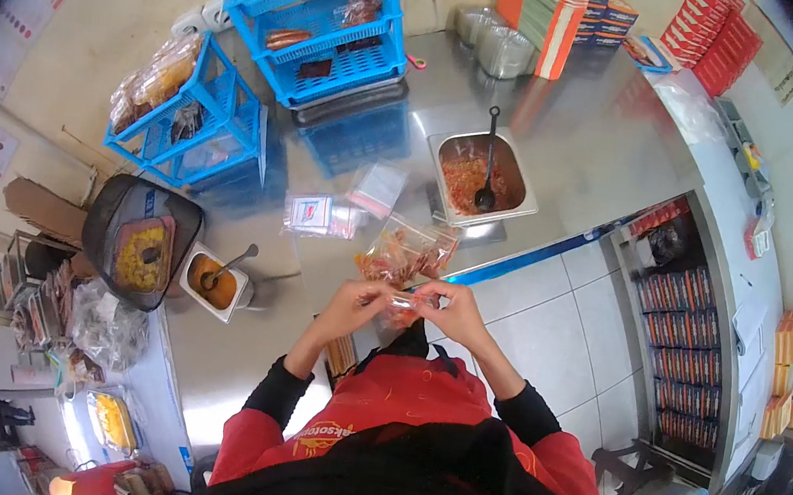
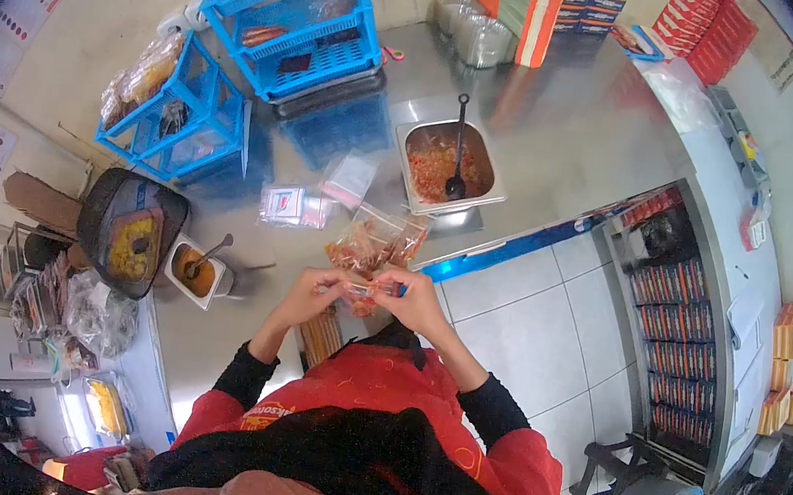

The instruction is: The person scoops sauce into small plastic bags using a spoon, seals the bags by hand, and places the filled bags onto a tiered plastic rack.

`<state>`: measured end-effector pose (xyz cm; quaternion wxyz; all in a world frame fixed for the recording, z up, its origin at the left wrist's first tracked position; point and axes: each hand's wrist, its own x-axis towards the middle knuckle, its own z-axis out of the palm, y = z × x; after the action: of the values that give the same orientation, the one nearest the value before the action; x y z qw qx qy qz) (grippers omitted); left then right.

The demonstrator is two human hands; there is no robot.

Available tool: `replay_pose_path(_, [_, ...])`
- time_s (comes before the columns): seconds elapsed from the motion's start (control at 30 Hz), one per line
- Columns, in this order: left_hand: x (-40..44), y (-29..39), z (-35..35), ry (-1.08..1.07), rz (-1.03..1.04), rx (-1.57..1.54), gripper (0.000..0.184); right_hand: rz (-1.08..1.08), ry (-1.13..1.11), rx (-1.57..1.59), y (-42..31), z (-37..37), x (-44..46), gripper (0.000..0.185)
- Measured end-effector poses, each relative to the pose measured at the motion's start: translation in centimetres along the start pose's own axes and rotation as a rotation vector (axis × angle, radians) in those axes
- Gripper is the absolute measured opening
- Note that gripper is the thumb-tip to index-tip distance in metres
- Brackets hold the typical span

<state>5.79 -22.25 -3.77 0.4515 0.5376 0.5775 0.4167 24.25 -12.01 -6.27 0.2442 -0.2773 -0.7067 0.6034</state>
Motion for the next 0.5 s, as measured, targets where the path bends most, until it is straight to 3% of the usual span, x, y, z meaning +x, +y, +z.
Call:
replay_pose_path(0.23, [0.0, -3.3, -3.9, 0.117, -0.024, -0.02, 0.012, 0.083, 0.15, 0.132, 3.0, 5.6, 1.1, 0.017])
replay_pose_path(0.4, [4.3, -8.4, -5.2, 0.186, -0.124, -0.012, 0.012, 0.021, 0.373, -0.105, 3.9, 5.9, 3.4, 0.019])
replay_pose_path(0.47, [5.8, -8.8, -5.2, 0.236, 0.026, 0.304, 0.013, 0.05, 0.424, -0.244, 4.2, 4.7, 3.4, 0.029])
replay_pose_path(0.5, [6.4, -9.4, -5.1, 0.22, 0.036, 0.301, 0.013, 0.054, 0.442, -0.248, 4.4, 4.2, 3.4, 0.029])
